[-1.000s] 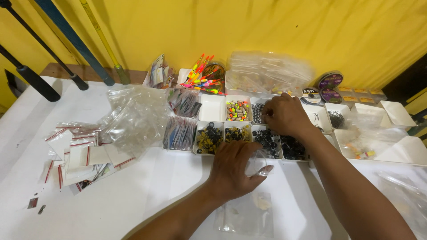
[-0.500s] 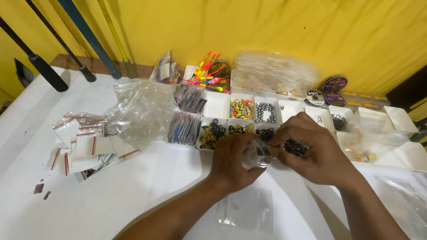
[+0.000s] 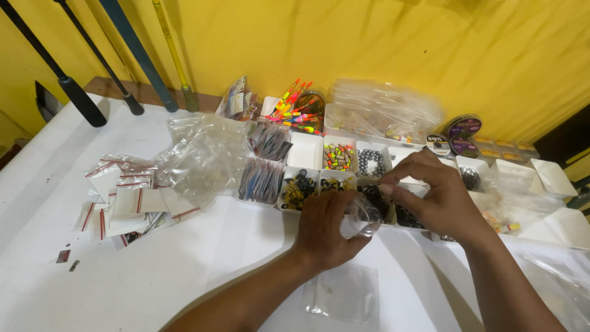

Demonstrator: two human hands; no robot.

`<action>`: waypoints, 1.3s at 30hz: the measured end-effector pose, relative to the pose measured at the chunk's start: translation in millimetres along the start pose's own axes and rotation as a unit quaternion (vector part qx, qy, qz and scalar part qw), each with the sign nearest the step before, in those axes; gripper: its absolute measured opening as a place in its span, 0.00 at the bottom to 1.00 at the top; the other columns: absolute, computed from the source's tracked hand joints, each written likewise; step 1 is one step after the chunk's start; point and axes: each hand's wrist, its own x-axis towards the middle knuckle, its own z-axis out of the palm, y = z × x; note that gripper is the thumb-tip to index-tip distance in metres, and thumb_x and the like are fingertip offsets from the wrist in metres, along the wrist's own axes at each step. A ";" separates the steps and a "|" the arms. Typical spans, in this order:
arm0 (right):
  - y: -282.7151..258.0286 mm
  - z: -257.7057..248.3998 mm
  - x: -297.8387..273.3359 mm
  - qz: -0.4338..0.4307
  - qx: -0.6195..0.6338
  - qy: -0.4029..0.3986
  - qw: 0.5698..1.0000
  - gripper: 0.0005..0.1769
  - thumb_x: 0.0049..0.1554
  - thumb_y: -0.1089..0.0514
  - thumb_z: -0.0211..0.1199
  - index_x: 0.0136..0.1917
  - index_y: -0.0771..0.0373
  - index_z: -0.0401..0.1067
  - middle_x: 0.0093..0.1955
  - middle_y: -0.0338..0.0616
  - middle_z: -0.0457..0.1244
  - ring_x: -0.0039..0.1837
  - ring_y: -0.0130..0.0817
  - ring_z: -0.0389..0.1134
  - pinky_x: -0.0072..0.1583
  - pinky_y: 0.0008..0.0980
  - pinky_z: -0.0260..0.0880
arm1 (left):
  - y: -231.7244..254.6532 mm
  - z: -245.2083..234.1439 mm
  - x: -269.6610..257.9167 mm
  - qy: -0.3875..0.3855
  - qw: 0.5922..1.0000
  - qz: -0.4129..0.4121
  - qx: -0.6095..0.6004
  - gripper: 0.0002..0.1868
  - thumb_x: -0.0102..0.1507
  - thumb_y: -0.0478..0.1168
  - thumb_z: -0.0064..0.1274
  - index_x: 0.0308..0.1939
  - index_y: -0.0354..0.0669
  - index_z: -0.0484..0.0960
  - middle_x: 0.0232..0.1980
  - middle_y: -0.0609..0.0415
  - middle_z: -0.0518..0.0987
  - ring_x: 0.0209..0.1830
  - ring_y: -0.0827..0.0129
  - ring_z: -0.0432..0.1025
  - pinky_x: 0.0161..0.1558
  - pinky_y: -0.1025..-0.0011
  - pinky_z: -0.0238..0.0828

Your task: Sorting small fishing tackle components into a plastic organizer tray and small plastic bags.

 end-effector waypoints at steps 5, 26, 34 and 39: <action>27.1 30.1 37.8 -0.022 -0.064 -0.015 0.998 0.07 0.52 0.63 0.72 0.47 0.62 0.82 0.39 0.53 0.69 0.47 0.54 0.68 0.52 0.50 0.66 | 5.3 -5.5 3.7 -0.012 1.000 -0.002 0.000 0.28 0.56 0.50 0.64 0.56 0.47 0.73 0.37 0.56 0.78 0.35 0.59 0.77 0.41 0.62 0.69; 81.4 78.9 62.1 -0.015 -0.155 -0.061 0.986 0.04 0.56 0.58 0.66 0.46 0.55 0.79 0.44 0.43 0.69 0.49 0.45 0.67 0.50 0.43 0.66 | 5.9 -1.3 1.0 0.000 0.999 -0.032 0.038 0.24 0.59 0.54 0.61 0.52 0.46 0.75 0.43 0.55 0.78 0.42 0.55 0.73 0.45 0.58 0.65; 33.0 29.2 11.3 0.070 0.020 0.073 0.995 0.08 0.60 0.61 0.69 0.54 0.59 0.77 0.41 0.44 0.71 0.49 0.40 0.74 0.57 0.42 0.72 | 1.5 -0.7 3.4 0.023 1.000 0.011 0.005 0.26 0.55 0.48 0.66 0.53 0.45 0.76 0.34 0.57 0.76 0.31 0.62 0.76 0.38 0.64 0.70; 1.1 7.5 -17.8 0.051 0.112 0.067 0.990 0.09 0.57 0.68 0.67 0.51 0.64 0.80 0.37 0.49 0.72 0.47 0.39 0.76 0.58 0.43 0.74 | -8.3 7.5 -1.5 0.008 1.000 -0.003 0.021 0.30 0.52 0.50 0.68 0.55 0.48 0.77 0.36 0.58 0.77 0.32 0.62 0.76 0.42 0.64 0.70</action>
